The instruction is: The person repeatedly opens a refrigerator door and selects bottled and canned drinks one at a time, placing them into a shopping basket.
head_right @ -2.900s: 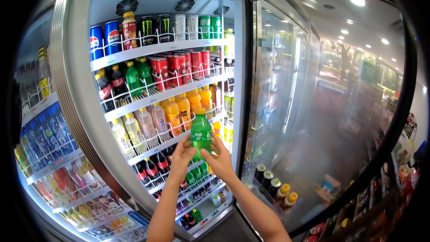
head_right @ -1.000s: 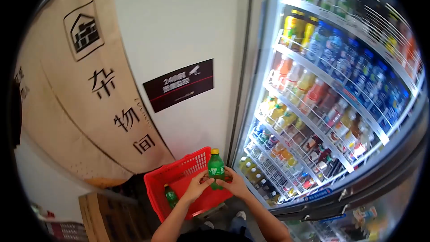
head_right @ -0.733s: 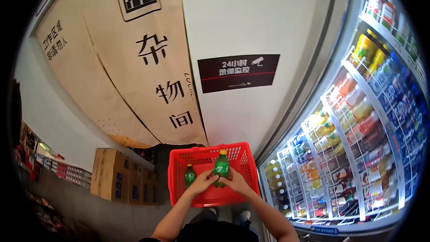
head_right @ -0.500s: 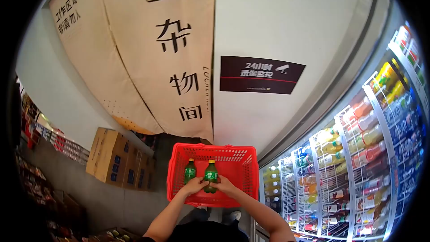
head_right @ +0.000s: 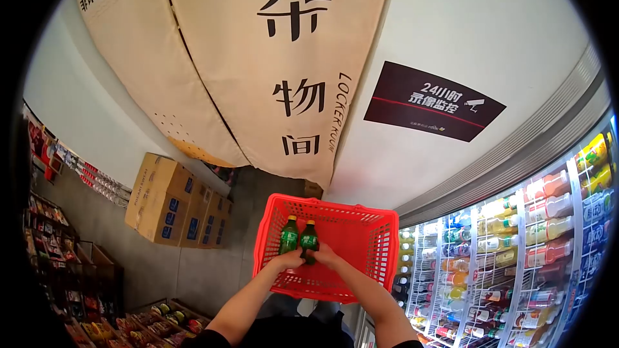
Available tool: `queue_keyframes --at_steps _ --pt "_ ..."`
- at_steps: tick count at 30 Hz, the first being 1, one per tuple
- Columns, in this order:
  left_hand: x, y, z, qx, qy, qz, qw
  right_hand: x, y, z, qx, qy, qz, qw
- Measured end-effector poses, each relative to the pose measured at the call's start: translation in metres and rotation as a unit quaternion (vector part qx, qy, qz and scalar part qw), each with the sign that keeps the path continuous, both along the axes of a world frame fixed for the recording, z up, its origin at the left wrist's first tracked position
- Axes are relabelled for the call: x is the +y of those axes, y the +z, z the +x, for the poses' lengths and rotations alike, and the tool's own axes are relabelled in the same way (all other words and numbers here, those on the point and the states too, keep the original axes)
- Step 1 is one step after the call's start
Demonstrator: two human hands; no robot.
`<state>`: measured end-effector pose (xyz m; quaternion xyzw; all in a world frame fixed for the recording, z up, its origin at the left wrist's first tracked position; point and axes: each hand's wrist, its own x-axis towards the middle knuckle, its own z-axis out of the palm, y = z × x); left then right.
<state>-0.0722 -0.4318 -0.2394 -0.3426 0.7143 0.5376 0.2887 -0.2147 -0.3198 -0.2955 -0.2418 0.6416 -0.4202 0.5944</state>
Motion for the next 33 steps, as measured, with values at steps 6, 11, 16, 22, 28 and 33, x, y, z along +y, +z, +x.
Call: queue_keyframes --at_steps 6,11,16,22,28,33 --pt "-0.004 0.023 0.014 0.091 -0.015 -0.012 0.996 -0.010 -0.036 0.000 0.100 0.014 -0.003 0.995" --pt "-0.003 0.008 0.021 0.122 -0.054 -0.004 0.991 -0.011 -0.038 0.002 0.171 0.020 -0.020 0.985" --pt "-0.008 0.028 0.016 0.086 -0.059 -0.020 0.994 -0.007 0.027 0.006 0.182 -0.022 0.002 0.983" --pt "-0.030 0.069 -0.017 0.177 -0.038 -0.145 0.973 0.025 0.068 -0.001 0.253 -0.155 0.085 0.951" --pt "-0.010 0.140 -0.072 0.364 -0.051 -0.053 0.928 0.078 0.180 0.012 0.075 -0.335 -0.091 0.935" --pt "0.069 0.243 -0.088 0.414 -0.074 0.099 0.902 0.134 0.265 0.027 0.083 -0.445 -0.201 0.868"
